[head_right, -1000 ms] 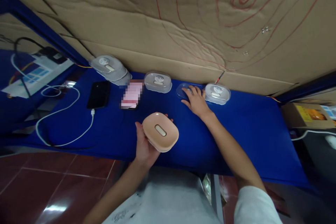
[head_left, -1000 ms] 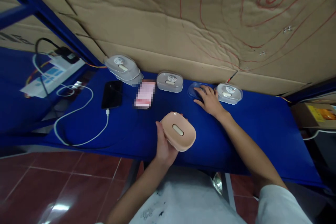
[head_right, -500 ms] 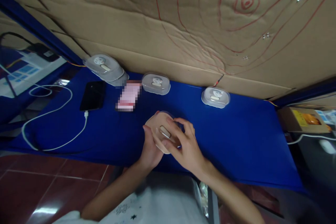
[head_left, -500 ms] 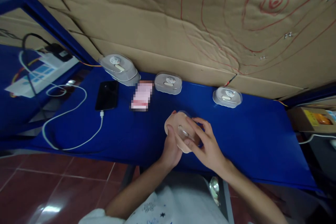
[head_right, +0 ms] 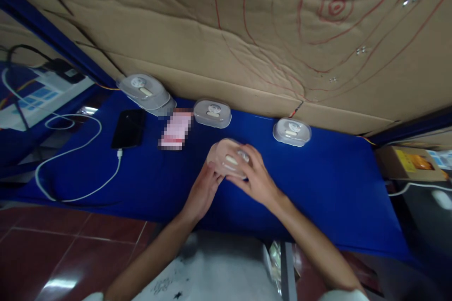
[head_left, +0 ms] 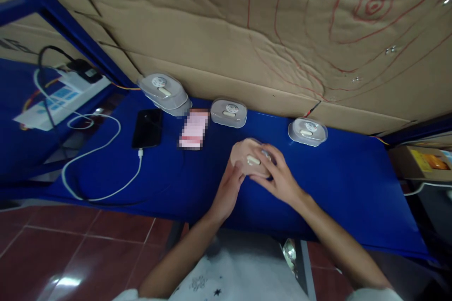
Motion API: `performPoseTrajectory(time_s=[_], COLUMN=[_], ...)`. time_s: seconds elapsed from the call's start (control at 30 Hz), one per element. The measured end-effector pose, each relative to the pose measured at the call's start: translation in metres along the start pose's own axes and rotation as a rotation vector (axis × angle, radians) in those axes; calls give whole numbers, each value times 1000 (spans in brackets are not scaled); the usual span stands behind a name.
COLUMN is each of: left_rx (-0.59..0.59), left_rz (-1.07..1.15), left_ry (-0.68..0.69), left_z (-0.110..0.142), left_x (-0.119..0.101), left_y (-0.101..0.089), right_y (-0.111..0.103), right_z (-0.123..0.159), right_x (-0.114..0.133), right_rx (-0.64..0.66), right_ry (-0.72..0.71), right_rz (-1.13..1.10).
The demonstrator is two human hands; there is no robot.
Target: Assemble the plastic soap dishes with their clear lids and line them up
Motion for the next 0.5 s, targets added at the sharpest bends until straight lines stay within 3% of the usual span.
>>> performPoseTrajectory(time_s=[0.13,0.27,0.37,0.5], left_rx=[26,93,173,216], left_rz=[-230,-409,-487,-461], left_ry=[8,9,-10,-34], left_z=[6,18,22,18], left_x=[-7,-7,-5,-4], left_y=[-6,-6,-2,-1], right_y=[-5,-19,-45,-91], right_z=[-50,-85,-83,-48], right_x=[-57,-82,-102,-152], right_rx=[79,96,31,21], right_ry=[2,7,47,276], right_rz=[277,484,511,541])
Point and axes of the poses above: each hand's wrist, its own z-axis away from the middle knuckle, its own y-axis out of the palm, x = y × z, the point moved 4 cm from there along -z, towards the middle knuckle, and after that the axes turned 8 degrees about y, right-handed, at the moved point
